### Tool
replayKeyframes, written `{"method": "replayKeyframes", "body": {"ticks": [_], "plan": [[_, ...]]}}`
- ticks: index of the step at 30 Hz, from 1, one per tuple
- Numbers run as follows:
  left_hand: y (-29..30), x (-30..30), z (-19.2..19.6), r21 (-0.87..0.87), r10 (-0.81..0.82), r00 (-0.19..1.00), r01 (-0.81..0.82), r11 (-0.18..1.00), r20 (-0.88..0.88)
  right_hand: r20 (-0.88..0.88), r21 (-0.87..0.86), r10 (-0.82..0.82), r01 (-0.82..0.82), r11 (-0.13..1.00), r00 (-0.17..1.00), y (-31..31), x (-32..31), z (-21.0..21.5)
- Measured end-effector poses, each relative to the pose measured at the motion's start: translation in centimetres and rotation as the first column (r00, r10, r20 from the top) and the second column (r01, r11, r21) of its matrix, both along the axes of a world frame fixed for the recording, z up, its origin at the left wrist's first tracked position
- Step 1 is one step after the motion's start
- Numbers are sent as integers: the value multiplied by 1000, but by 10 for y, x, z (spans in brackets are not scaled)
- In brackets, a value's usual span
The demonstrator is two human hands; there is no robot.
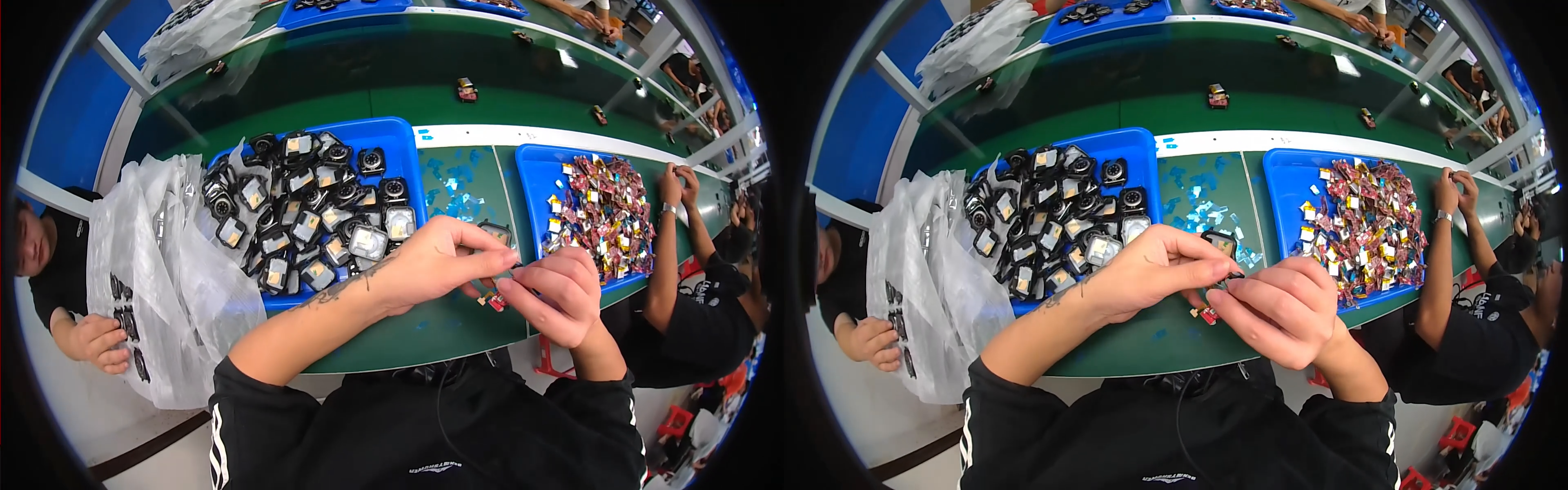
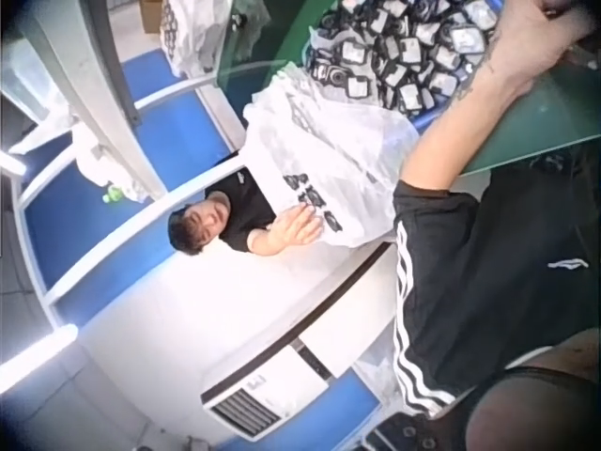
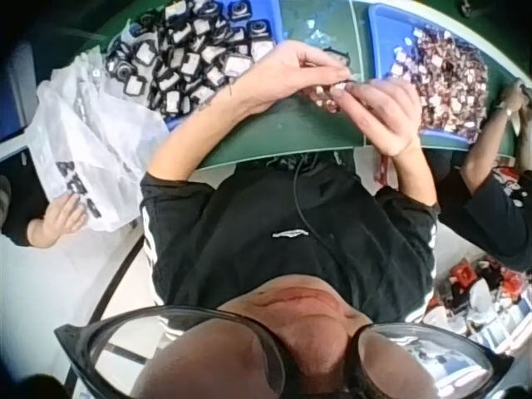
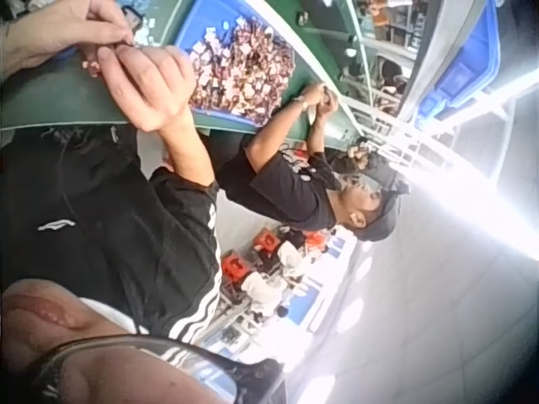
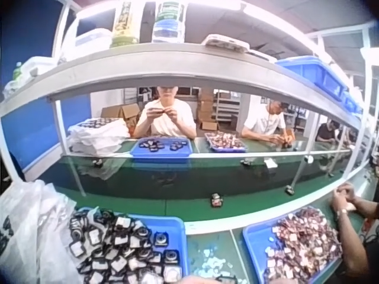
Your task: Assembling small electronic components by connecting batteries and wiring into a housing unit.
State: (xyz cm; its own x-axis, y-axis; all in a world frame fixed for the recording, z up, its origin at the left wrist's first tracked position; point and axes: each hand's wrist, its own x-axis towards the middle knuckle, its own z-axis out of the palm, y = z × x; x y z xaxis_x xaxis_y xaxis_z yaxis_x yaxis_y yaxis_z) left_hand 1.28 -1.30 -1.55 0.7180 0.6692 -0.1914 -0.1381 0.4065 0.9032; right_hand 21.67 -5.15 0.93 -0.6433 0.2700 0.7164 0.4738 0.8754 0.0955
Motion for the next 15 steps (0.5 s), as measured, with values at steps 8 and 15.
{"method": "replayKeyframes", "body": {"ticks": [8, 15], "plan": [[-5, 1, 0, -89, 174, 978, -165, 982, 113, -35, 11, -1, 1, 1000, 999, -3, -1, -7], [-5, 1, -6, -121, 168, 980, -155, 980, 108, -5, 61, -44, 44, 997, 999, 2, -2, -9]]}}
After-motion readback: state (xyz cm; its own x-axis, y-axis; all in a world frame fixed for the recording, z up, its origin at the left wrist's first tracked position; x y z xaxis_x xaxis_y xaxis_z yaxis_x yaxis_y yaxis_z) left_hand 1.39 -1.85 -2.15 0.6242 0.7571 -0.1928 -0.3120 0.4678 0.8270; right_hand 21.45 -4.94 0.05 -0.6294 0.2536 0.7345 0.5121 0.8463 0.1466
